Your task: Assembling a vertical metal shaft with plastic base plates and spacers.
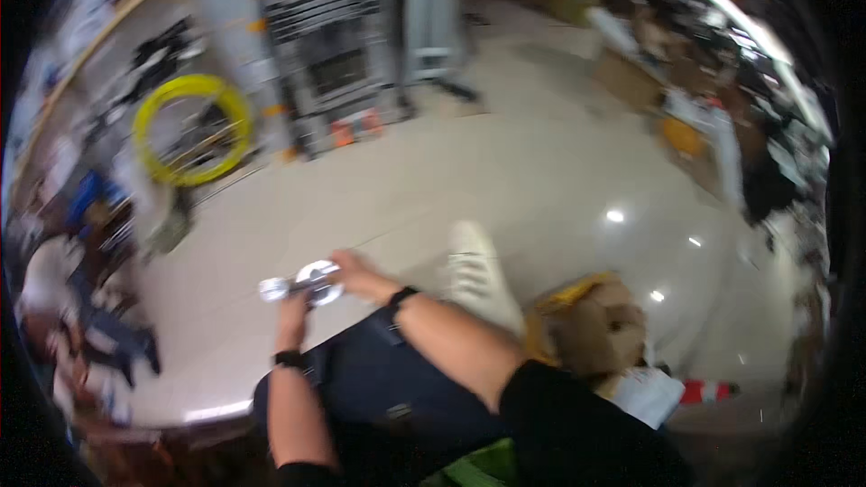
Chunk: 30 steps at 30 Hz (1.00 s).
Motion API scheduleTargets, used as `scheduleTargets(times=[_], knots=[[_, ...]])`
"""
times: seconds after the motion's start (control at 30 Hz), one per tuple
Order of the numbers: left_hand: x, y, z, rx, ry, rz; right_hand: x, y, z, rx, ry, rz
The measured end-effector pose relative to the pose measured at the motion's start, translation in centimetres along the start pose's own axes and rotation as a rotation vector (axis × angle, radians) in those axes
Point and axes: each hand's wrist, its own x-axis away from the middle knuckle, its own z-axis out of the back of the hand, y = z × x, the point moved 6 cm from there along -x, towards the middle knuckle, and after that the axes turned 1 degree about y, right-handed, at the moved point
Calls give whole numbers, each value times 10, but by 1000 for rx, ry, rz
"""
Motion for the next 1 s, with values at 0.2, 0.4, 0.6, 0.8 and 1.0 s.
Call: scheduleTargets(times=[0.2,0.4,0.6,0.8,1.0], knots=[[-3,17,-11,283,30,-56,-1,-5,3,-109,-14,-136],[-6,11,-24,223,-69,13,9,-4,19,-119,-2,-223],[3,20,-20,244,-35,-68,9,-6,6,-199,-11,-220],[-8,11,-15,178,-74,-74,-2,11,1,-195,-7,-184],[5,29,-30,217,-31,-62,-8,14,3,-182,8,-101]])
